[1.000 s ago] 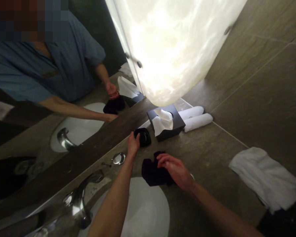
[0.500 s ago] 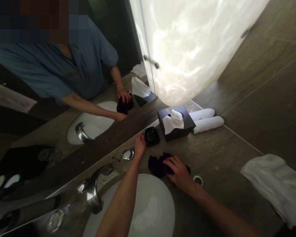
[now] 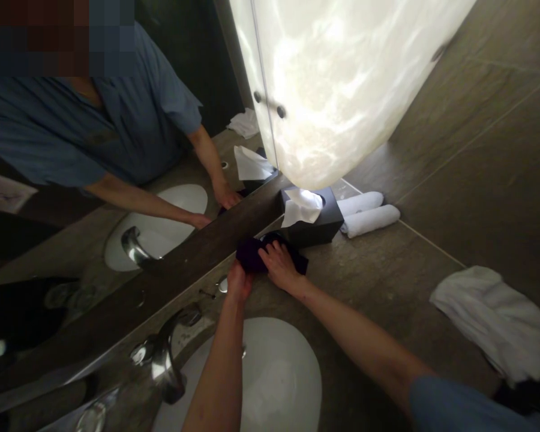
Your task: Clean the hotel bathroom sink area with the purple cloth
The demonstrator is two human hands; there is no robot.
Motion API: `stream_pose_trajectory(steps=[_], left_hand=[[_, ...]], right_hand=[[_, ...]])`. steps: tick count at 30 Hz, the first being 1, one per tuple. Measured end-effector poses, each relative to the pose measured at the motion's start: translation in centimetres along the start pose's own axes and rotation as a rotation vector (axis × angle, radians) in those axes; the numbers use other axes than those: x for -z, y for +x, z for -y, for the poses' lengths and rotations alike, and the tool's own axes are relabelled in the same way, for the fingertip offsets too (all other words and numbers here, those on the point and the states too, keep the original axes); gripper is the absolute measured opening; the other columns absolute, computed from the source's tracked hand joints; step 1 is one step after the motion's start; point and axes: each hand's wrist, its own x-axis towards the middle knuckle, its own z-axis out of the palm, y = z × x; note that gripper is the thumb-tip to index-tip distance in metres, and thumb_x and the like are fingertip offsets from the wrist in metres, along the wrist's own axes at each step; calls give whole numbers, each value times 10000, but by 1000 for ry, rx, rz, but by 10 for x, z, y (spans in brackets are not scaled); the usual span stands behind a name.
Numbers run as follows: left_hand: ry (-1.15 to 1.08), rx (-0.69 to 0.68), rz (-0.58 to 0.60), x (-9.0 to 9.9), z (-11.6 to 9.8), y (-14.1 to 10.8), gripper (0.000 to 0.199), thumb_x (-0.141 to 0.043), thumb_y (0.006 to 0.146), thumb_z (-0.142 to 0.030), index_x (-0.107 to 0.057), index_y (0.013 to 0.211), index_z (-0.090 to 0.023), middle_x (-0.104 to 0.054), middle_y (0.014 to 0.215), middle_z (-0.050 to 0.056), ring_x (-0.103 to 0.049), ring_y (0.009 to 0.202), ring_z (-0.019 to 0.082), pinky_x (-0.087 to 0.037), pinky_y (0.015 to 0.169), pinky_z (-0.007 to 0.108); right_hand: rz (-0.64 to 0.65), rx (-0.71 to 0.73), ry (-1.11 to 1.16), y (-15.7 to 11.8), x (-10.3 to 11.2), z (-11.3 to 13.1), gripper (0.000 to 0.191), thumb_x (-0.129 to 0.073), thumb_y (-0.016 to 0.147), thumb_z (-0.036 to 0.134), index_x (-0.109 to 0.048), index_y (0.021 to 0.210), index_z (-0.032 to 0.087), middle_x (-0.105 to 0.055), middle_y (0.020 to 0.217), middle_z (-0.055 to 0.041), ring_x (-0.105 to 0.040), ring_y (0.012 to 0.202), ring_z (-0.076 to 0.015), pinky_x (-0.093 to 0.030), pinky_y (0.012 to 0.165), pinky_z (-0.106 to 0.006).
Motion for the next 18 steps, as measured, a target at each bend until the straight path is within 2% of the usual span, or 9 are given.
stream_pose_trajectory(steps=[2, 4, 5, 7, 9, 11, 13, 15, 18], left_hand=[[-100, -9, 32, -6, -1, -12, 581, -319, 1009, -543, -525, 1395, -162, -523, 1516, 148, -636, 1231, 217, -589, 974, 389], [-148, -70, 32, -13, 2, -19, 589, -531, 937, -587, -538, 1389, -210, -558, 1487, 115, -618, 1261, 224, -564, 1021, 397], [-128, -118, -3, -16, 4, -19, 611, -698, 860, -494, -545, 1378, -210, -586, 1455, 112, -623, 1252, 224, -544, 1051, 396], [9, -214, -111, -23, 9, -14, 728, -848, 718, -259, -540, 1373, -175, -625, 1397, 125, -637, 1222, 223, -505, 1096, 387], [223, -282, -190, -29, 9, -7, 721, -838, 706, -172, -549, 1364, -109, -649, 1342, 169, -640, 1209, 252, -476, 1119, 407], [400, -358, -264, -35, 4, -8, 628, -767, 776, -153, -559, 1362, -67, -650, 1322, 199, -622, 1226, 281, -445, 1137, 424], [415, -480, -383, -40, -1, -25, 575, -701, 820, -136, -550, 1368, -49, -630, 1345, 206, -591, 1263, 274, -410, 1159, 391], [301, -585, -484, -42, 2, -59, 584, -680, 846, -194, -517, 1395, -80, -599, 1385, 187, -567, 1285, 249, -404, 1158, 347], [257, -554, -369, -39, 32, -124, 598, -693, 846, -328, -516, 1403, -200, -579, 1420, 124, -549, 1309, 235, -394, 1161, 340]], right_hand=[[-23, 6, 64, -23, 12, 1, 543, -502, 891, 146, -475, 1433, 166, -457, 1426, -169, -407, 1336, -321, -429, 1119, -545], [-134, 35, 132, -66, 21, -2, 713, -645, 864, 280, -380, 1523, 218, -330, 1560, -141, -345, 1402, -309, -402, 1179, -529], [-213, 16, 135, -95, 22, -6, 720, -674, 855, 326, -396, 1514, 239, -330, 1567, -119, -342, 1403, -293, -408, 1185, -512], [-342, -113, 51, -161, 13, -21, 522, -642, 884, 327, -535, 1389, 256, -461, 1453, -98, -402, 1326, -266, -470, 1121, -503], [-371, -245, -117, -224, -6, -45, 502, -705, 836, 353, -603, 1316, 247, -516, 1373, -125, -435, 1260, -313, -538, 988, -550], [-399, -222, -186, -266, -25, -70, 477, -716, 828, 301, -627, 1293, 239, -549, 1316, -131, -480, 1202, -292, -592, 904, -491], [-470, -113, -132, -281, -31, -85, 371, -645, 875, 204, -645, 1246, 221, -585, 1219, -114, -532, 1123, -208, -618, 862, -359], [-568, -32, -31, -270, -16, -82, 343, -588, 904, 142, -637, 1236, 211, -595, 1164, -100, -555, 1081, -151, -609, 849, -277], [-725, 24, 110, -220, 31, -51, 460, -589, 902, 117, -573, 1349, 224, -574, 1244, -109, -545, 1170, -157, -580, 948, -304]])
